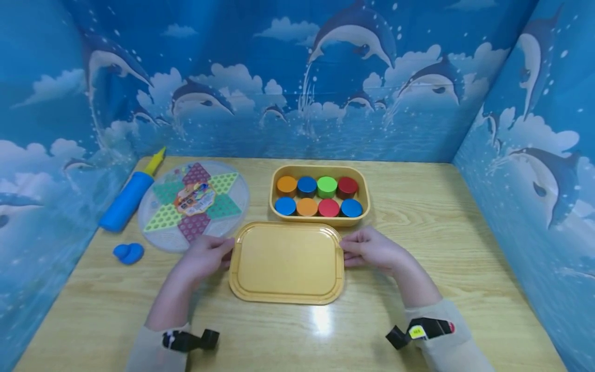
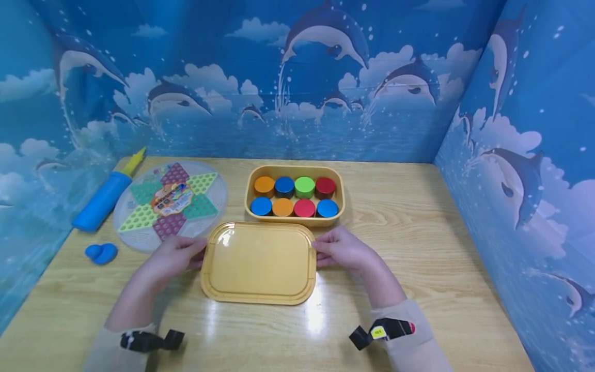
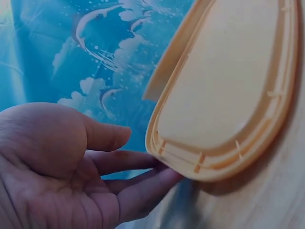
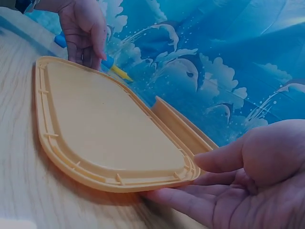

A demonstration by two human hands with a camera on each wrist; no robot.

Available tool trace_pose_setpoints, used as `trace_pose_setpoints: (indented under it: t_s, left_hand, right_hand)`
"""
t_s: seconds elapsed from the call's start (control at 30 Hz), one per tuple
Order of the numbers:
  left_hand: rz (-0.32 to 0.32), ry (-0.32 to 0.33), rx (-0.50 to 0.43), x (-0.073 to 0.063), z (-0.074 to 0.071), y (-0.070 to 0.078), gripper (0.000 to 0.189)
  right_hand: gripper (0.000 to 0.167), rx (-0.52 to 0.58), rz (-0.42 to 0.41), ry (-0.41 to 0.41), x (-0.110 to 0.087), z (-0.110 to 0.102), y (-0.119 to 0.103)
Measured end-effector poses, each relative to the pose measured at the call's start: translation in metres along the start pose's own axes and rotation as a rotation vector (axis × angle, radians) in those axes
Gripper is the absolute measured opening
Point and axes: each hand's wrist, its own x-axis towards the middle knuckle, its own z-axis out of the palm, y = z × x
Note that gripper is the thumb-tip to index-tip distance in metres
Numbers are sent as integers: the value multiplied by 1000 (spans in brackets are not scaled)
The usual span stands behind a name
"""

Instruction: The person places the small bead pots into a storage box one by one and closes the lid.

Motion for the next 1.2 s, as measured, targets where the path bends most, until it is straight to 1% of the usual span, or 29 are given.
trace_pose_setpoints:
  t_s: [0.07,0.17,0.3,0.4,0.5,0.63,0.67,0.77,0.87,0.97,1.03,1.13,1.2]
  left_hand:
    - [1,-6,19,-4,0,4,45]
    - [28,-26,33,-9,-2,10,45]
    - [69,-59,-8,-16,-7,15,42]
    - [79,-65,-44,-20,-12,18,43]
    - [79,-59,-59,-26,-18,24,43]
    - [95,-76,-92,-33,-24,35,44]
    - [109,-86,-100,-34,-25,38,45]
    - [159,-113,-116,-34,-28,47,45]
    - [214,-128,-93,-31,-28,57,44]
    - [251,-115,-69,-28,-28,68,43]
    - [284,-106,-72,-26,-27,77,44]
    - [305,-79,-81,-24,-26,90,45]
    - [305,-68,-99,-22,-26,98,46]
  right_hand:
    - [32,-7,-2,-17,-3,0,-2]
    - [34,-25,-10,-29,-8,2,-6]
    - [34,-47,-17,-37,-14,4,-10]
    - [36,-44,-27,-70,-18,4,-13]
    - [42,-39,-38,-110,-24,0,-17]
    - [47,-48,-84,-150,-34,-8,-26]
    - [48,-49,-105,-163,-35,-10,-29]
    - [47,-39,-175,-194,-41,-16,-37]
    - [47,-27,-232,-193,-45,-22,-46]
    - [52,-22,-266,-159,-50,-27,-55]
    - [58,-24,-280,-128,-53,-30,-63]
    - [65,-21,-305,-113,-56,-34,-75]
    - [66,-12,-320,-110,-56,-37,-82]
